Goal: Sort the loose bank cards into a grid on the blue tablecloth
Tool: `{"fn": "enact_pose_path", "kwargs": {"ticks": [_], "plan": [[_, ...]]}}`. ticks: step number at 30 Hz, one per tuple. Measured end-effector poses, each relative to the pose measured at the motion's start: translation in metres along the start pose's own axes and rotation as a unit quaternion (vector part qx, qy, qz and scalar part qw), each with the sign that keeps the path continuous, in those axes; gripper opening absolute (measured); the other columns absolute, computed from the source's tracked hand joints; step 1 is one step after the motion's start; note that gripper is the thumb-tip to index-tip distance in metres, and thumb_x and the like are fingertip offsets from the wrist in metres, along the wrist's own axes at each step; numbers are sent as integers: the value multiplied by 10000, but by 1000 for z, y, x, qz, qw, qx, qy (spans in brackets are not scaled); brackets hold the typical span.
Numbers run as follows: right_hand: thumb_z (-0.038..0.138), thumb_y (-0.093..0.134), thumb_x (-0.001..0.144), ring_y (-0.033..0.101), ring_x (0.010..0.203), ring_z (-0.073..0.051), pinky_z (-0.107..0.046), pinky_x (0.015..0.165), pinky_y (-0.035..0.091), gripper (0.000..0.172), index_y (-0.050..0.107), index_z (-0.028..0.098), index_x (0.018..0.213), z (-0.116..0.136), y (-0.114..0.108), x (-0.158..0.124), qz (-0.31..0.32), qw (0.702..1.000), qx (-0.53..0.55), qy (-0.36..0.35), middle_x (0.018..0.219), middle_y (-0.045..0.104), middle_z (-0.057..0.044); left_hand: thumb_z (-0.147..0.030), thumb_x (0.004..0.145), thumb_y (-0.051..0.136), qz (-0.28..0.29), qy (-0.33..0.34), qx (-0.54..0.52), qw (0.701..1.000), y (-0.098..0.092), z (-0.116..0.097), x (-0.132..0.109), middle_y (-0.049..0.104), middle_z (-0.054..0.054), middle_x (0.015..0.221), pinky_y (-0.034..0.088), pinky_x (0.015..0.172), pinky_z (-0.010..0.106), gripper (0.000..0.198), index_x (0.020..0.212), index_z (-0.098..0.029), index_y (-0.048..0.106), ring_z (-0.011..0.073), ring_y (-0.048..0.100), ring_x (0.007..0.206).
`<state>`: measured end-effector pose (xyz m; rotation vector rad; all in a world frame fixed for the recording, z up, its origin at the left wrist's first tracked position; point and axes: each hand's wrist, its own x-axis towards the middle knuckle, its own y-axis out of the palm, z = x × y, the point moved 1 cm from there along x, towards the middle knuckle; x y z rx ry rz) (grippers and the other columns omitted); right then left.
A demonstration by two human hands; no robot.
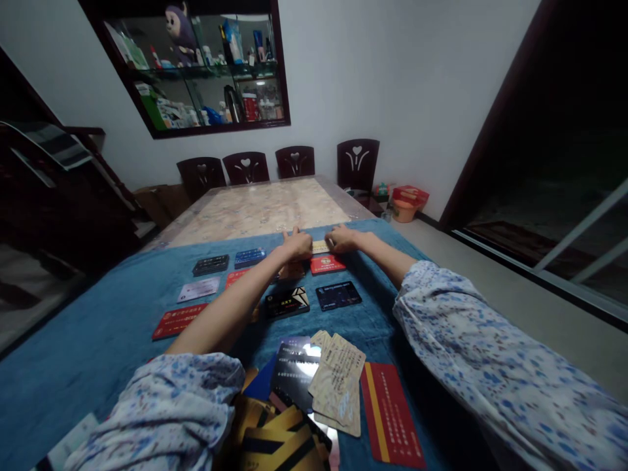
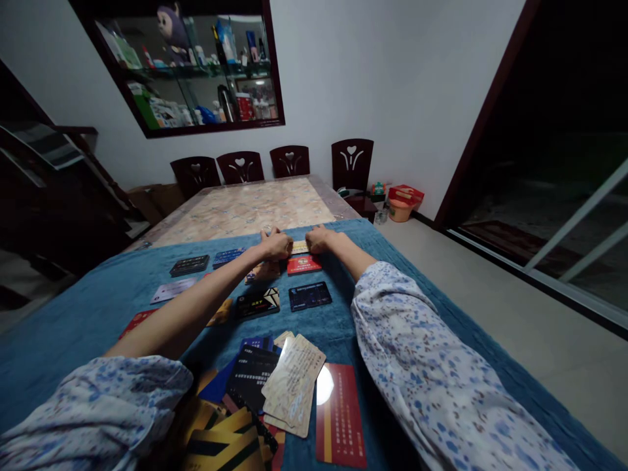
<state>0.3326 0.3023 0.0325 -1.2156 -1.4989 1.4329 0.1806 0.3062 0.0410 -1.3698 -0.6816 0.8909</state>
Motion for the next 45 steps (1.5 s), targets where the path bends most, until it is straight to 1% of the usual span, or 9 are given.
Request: {"fn": "enact_pose_path", "kwargs": {"ticks": [3,10,14,18,23,29,34,39,45], "plan": [[182,611,770,609,1103,-290,-331,939,463,359,718,159,1112,1,1,2,7,1000,3,-2,1166,670,-170,-158,741,560,14,3,3,1000,1,1,3,649,147,1203,344,1000,612,283,970,-180,726,384,410,1243],[222,635,746,651,1049,-272,-288,842,516,377,734,159,1105,1,5,11,26,1000,9,13,1176,686,-153,-179,741,565,43,-6,16,999,3,2,7,576,150,1294,334,1039,606,322,1037,-198,692,358,402,1263],[212,637,742,651,1070,-286,-289,847,524,403,724,112,1122,2,6,16,30,999,12,24,1191,677,-191,-174,744,553,52,-7,18,998,3,1,8,545,161,1322,339,1026,629,350,1073,-185,670,364,396,1269],[193,626,745,642,1098,-304,-312,871,524,399,723,85,1117,3,6,18,32,999,14,27,1189,677,-214,-166,749,552,61,-1,19,998,2,0,7,531,175,1321,335,1037,618,309,1033,-167,676,365,398,1271],[187,623,750,664,1058,-283,-301,856,526,389,727,120,1119,4,5,13,29,999,15,25,1173,697,-181,-167,753,544,58,7,17,998,2,3,5,571,154,1262,351,1036,592,292,1014,-183,674,350,393,1275],[229,602,807,637,1106,-272,-288,872,507,440,662,123,1229,0,-2,3,0,1000,14,22,1239,660,-179,-177,809,511,12,14,20,1000,0,5,3,563,145,1316,318,1048,604,333,1115,-191,641,351,340,1330],[165,613,780,601,1146,-251,-280,885,486,579,567,182,1357,-2,-12,-17,-41,999,19,14,1283,631,-136,-152,831,516,-41,30,32,998,-6,3,-17,487,159,1410,299,1053,567,420,1249,-182,548,307,286,1374],[140,550,826,582,1138,-258,-289,819,471,455,634,208,1268,4,-19,-47,-76,997,22,9,1280,622,-127,-143,844,525,-100,49,35,993,-7,-5,-44,551,173,1321,315,1012,532,380,1221,-163,570,313,329,1334],[116,527,840,588,1025,-222,-264,729,403,296,703,190,1066,10,-17,-81,-121,992,38,-24,1096,683,-93,-115,858,487,-135,71,26,988,-5,-22,-73,623,167,1204,331,977,502,312,1141,-136,618,314,400,1261]]}}
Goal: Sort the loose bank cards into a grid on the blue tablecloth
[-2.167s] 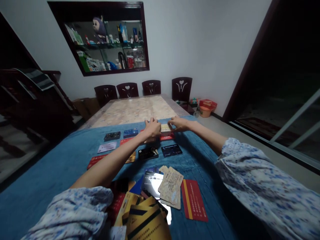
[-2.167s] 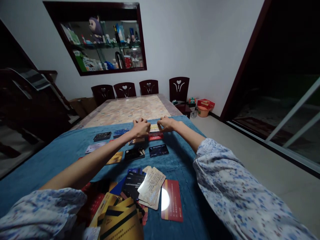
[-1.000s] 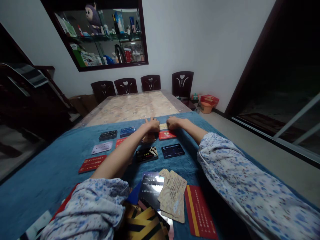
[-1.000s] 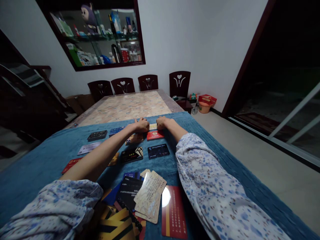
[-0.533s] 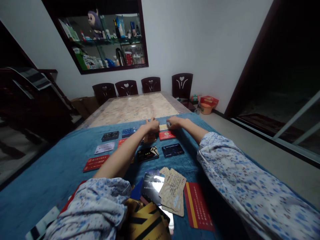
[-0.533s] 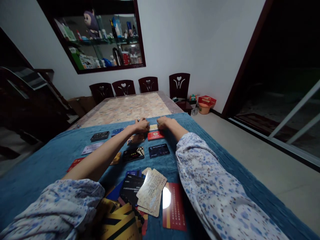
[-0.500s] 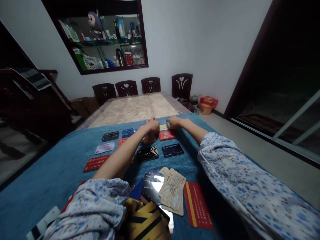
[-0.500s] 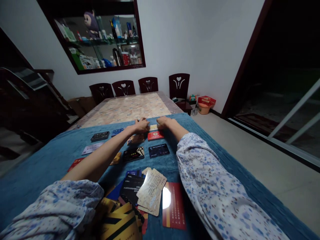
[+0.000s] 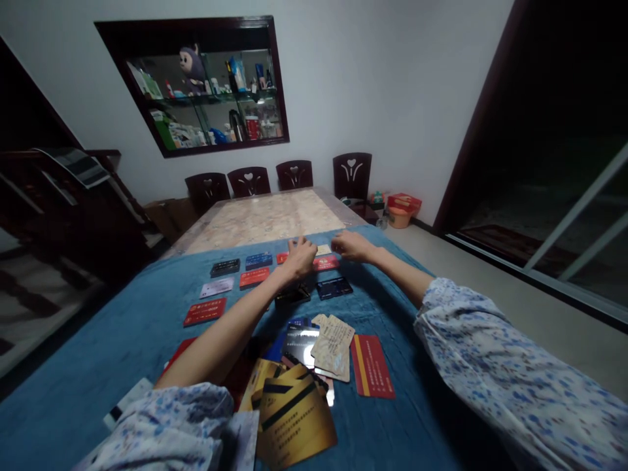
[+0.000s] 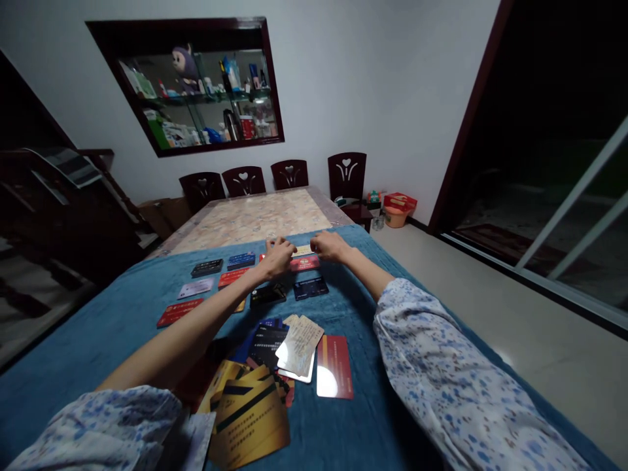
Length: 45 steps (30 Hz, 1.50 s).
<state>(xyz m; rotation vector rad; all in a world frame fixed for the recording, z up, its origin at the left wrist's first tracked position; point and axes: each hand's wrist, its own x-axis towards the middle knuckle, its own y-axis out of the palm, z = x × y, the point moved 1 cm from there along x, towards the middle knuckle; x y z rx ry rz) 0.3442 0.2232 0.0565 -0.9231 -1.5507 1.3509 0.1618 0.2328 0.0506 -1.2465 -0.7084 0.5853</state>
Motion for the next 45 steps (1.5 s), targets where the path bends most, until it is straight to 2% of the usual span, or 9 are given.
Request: {"fn": "enact_pose_path", "kwargs": {"ticks": [7,12,19,25,29,34,40,45], "plan": [[100,528,834,568,924,-209,-275,719,355,244,710,184,974,1,5,-43,-54,996,37,-53,979,686,-84,-30,745,537,-22,29,-19,999,-8,-36,-42,638,153,1177,312,984,520,364,1079,-145,626,319,434,1193],[113,522,845,548,887,-208,-285,734,359,220,714,184,927,10,11,-76,-61,991,65,-99,921,659,-82,9,726,495,-30,38,-40,998,-12,-59,-72,631,158,1159,329,953,523,378,1053,-138,614,318,443,1185],[43,506,780,517,860,-193,-295,760,365,254,689,189,879,28,23,-120,-77,980,117,-141,896,625,-66,-51,757,549,-23,61,-52,997,-22,-84,-108,636,145,1116,326,963,547,303,1038,-148,608,320,446,1174],[16,490,756,486,814,-185,-305,754,356,269,679,192,831,40,29,-145,-86,973,135,-166,858,625,-62,-160,882,503,-15,94,-63,993,-27,-104,-134,638,127,1095,286,987,565,186,1027,-153,619,313,413,1202],[16,483,759,473,799,-182,-308,755,349,274,684,186,837,46,31,-159,-98,969,139,-179,841,634,-60,-155,847,537,-8,131,-60,989,-28,-115,-151,628,101,1062,279,995,568,161,981,-168,625,307,404,1201],[38,491,791,468,794,-184,-304,738,348,243,679,185,839,52,33,-170,-115,966,144,-182,822,636,-62,-103,736,579,25,204,-52,977,-32,-124,-163,600,97,1142,313,970,534,305,1032,-176,604,301,383,1215],[81,518,807,477,781,-184,-309,733,351,200,687,188,813,55,34,-178,-109,965,148,-186,767,628,-56,-135,728,607,57,255,-30,965,-39,-132,-163,600,102,1124,364,905,478,322,1046,-183,604,305,413,1186],[118,507,823,497,789,-189,-318,732,367,212,701,201,832,45,37,-184,-107,971,151,-153,782,653,-57,-123,770,577,56,259,-12,964,-37,-139,-159,622,118,1096,382,877,464,278,1042,-164,619,304,445,1133]]}}
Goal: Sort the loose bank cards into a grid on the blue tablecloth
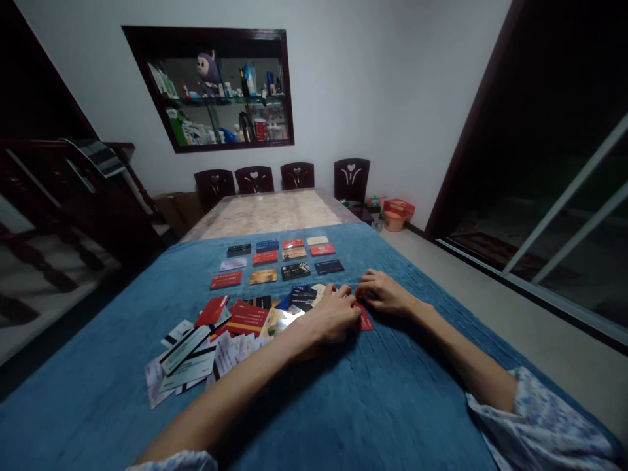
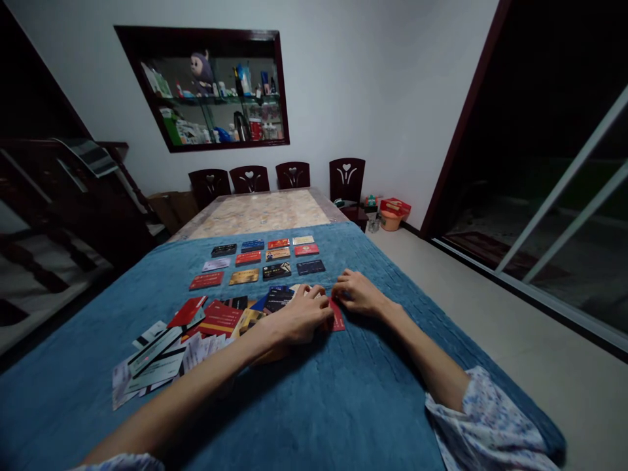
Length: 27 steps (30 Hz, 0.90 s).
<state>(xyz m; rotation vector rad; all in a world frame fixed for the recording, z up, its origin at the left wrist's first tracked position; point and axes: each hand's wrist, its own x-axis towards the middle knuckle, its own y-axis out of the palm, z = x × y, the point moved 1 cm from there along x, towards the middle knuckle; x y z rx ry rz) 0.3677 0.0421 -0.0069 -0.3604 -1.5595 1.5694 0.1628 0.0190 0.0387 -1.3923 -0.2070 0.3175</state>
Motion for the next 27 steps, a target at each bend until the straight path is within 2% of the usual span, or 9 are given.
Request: {"fn": "enact_pose_path", "kwargs": {"ticks": [5,7,11,14,19,22,27], "plan": [[167,512,827,547,796,-192,-354,802,403,199,704,200,870,2,-15,-8,11,999,26,38,806,686,-49,-124,894,460,-31,-25,26,999,7,-1,9,636,133,1110,376,904,459,223,1038,-160,627,295,465,1139],[205,542,814,563,757,-180,-367,831,408,176,702,210,887,9,-23,-10,49,997,31,53,795,683,-30,-146,935,415,-48,-31,26,998,10,-2,14,641,138,1104,375,913,462,236,1037,-150,628,293,476,1137],[302,624,777,602,794,-204,-338,770,418,146,700,218,870,22,-35,-11,112,988,19,106,795,693,-39,-258,971,431,-73,-53,20,996,18,0,21,647,160,1112,364,952,499,244,1027,-139,636,316,471,1187],[435,642,791,610,805,-218,-332,732,418,258,694,214,914,27,-37,-11,135,983,3,128,808,694,-47,-368,978,443,-81,-72,13,994,22,3,25,652,180,1125,346,992,535,309,1031,-135,639,339,437,1257],[592,673,733,604,872,-260,-349,715,421,453,658,210,976,32,-34,-9,157,976,-55,143,907,686,-78,-373,967,463,-85,-86,-10,993,27,6,25,657,181,1142,312,1041,597,307,1078,-137,624,348,392,1330],[579,673,725,601,923,-279,-356,723,426,487,639,207,1038,35,-31,-7,166,970,-80,156,971,679,-92,-356,939,495,-85,-78,-25,993,27,8,23,650,183,1173,298,1050,633,300,1106,-135,610,352,363,1362],[386,657,708,602,924,-269,-339,706,421,464,628,203,1134,31,-34,-10,177,963,-81,185,1023,656,-104,-189,826,548,-74,-65,-45,994,23,13,22,653,165,1181,289,1042,671,276,1091,-149,615,362,338,1382]]}}
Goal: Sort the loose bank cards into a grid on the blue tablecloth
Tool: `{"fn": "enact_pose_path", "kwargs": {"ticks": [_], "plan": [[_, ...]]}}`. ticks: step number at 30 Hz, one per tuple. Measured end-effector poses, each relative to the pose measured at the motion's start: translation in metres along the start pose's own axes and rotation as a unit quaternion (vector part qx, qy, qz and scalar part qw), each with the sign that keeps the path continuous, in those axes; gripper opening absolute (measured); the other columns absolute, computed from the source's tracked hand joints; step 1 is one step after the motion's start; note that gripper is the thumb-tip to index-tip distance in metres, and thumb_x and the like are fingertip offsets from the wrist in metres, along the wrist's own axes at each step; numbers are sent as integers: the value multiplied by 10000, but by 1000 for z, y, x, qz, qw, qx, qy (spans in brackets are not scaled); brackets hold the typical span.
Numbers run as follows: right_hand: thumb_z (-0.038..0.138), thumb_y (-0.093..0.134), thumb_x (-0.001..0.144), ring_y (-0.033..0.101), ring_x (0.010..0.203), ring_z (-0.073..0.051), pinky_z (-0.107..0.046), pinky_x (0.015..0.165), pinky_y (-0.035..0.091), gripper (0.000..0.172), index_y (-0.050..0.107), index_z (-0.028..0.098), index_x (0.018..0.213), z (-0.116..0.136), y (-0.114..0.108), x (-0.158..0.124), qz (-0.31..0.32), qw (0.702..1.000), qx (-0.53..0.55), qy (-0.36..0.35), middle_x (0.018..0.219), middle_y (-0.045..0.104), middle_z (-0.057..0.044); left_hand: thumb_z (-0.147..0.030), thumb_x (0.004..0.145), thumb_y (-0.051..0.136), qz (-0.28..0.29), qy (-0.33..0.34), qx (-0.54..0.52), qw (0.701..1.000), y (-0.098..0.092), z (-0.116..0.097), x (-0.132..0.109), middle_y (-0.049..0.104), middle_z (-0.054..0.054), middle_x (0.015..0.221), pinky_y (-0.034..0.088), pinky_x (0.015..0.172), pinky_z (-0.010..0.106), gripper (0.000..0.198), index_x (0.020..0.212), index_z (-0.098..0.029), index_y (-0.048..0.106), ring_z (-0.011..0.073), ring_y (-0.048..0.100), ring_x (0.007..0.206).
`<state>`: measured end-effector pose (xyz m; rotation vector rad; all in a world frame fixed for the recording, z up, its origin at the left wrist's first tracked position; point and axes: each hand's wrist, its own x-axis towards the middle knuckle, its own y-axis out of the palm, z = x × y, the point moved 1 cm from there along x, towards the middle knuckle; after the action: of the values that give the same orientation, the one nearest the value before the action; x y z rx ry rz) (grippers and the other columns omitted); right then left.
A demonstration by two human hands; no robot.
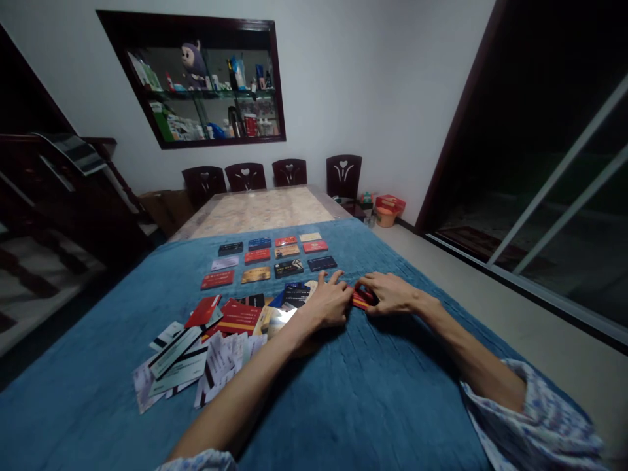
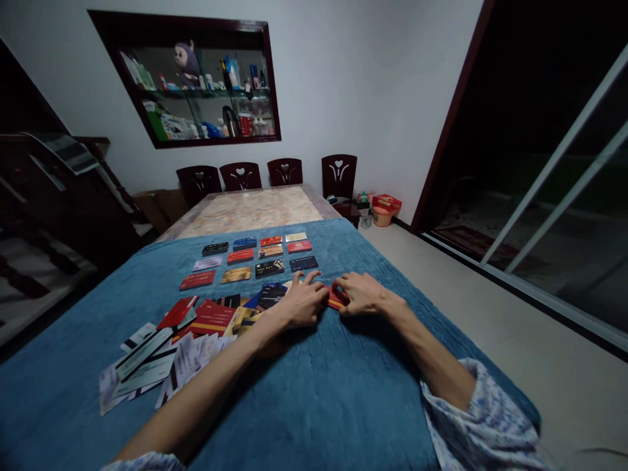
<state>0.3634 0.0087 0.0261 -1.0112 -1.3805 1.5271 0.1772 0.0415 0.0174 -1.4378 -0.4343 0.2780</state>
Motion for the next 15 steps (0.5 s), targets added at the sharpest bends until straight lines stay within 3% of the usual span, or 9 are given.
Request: {"fn": "enact_pose_path", "kwargs": {"ticks": [6,15], "plan": [[305,659,664,581,918,-255,-332,719,426,418,656,207,1071,-17,-4,-5,-17,998,56,-23,980,634,-94,-89,827,513,-12,17,12,1000,-3,-1,1,673,129,1107,285,1044,629,243,1022,-172,632,333,373,1357],[249,614,683,554,809,-196,-330,764,445,283,668,181,953,-25,-9,-6,-54,985,149,-63,866,617,-50,-122,918,446,-63,17,28,997,1,1,3,687,121,1070,278,1030,571,217,1004,-166,641,299,437,1284]]}}
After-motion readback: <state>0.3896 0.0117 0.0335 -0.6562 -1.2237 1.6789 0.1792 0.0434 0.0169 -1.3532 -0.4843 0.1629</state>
